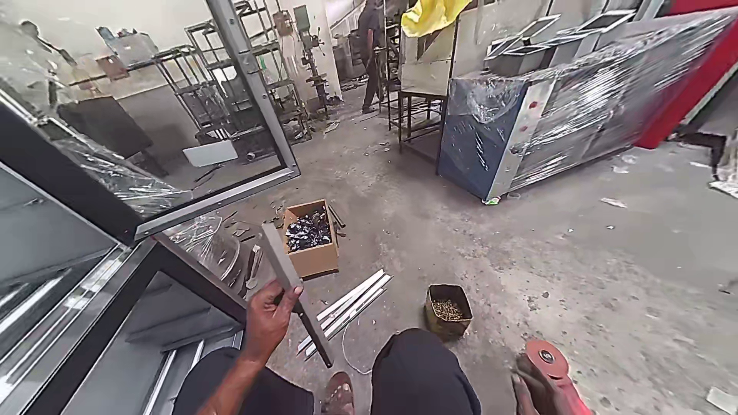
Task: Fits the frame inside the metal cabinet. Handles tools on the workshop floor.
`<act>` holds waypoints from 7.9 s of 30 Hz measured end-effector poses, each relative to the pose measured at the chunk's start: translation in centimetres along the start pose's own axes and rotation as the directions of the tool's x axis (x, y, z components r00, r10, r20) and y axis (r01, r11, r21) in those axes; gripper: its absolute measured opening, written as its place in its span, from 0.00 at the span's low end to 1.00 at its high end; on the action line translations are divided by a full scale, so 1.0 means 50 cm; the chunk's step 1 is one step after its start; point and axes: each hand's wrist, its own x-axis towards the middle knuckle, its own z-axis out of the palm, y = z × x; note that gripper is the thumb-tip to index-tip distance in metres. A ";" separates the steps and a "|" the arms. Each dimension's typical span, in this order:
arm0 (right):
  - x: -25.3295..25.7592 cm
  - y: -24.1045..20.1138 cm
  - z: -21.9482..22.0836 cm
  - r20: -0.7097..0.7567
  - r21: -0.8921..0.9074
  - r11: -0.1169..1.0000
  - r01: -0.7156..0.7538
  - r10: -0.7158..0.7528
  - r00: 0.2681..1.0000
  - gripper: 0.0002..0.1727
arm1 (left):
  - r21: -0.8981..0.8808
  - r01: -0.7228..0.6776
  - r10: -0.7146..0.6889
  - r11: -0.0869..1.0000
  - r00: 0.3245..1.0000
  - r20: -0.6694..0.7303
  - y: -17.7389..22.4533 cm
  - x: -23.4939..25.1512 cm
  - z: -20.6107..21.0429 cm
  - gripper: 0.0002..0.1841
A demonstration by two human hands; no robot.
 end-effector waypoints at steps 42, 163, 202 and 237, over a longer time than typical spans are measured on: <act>-0.092 -1.275 1.094 0.309 0.696 0.511 0.505 -0.847 0.432 0.28 | 0.526 -0.035 0.435 0.850 0.612 -0.661 -0.086 0.634 -0.739 0.22; -0.121 -1.313 1.138 0.138 0.678 0.406 0.613 -0.889 0.437 0.34 | 0.497 0.032 0.391 0.867 0.574 -0.720 -0.080 0.670 -0.784 0.10; -0.137 -1.315 1.167 0.097 0.561 0.499 0.660 -0.832 0.547 0.32 | 0.526 -0.116 0.492 0.842 0.566 -0.661 -0.113 0.665 -0.771 0.15; -0.156 -1.313 1.170 0.112 0.630 0.515 0.582 -0.801 0.587 0.30 | 0.644 -0.034 0.532 0.765 0.597 -0.600 -0.095 0.659 -0.782 0.16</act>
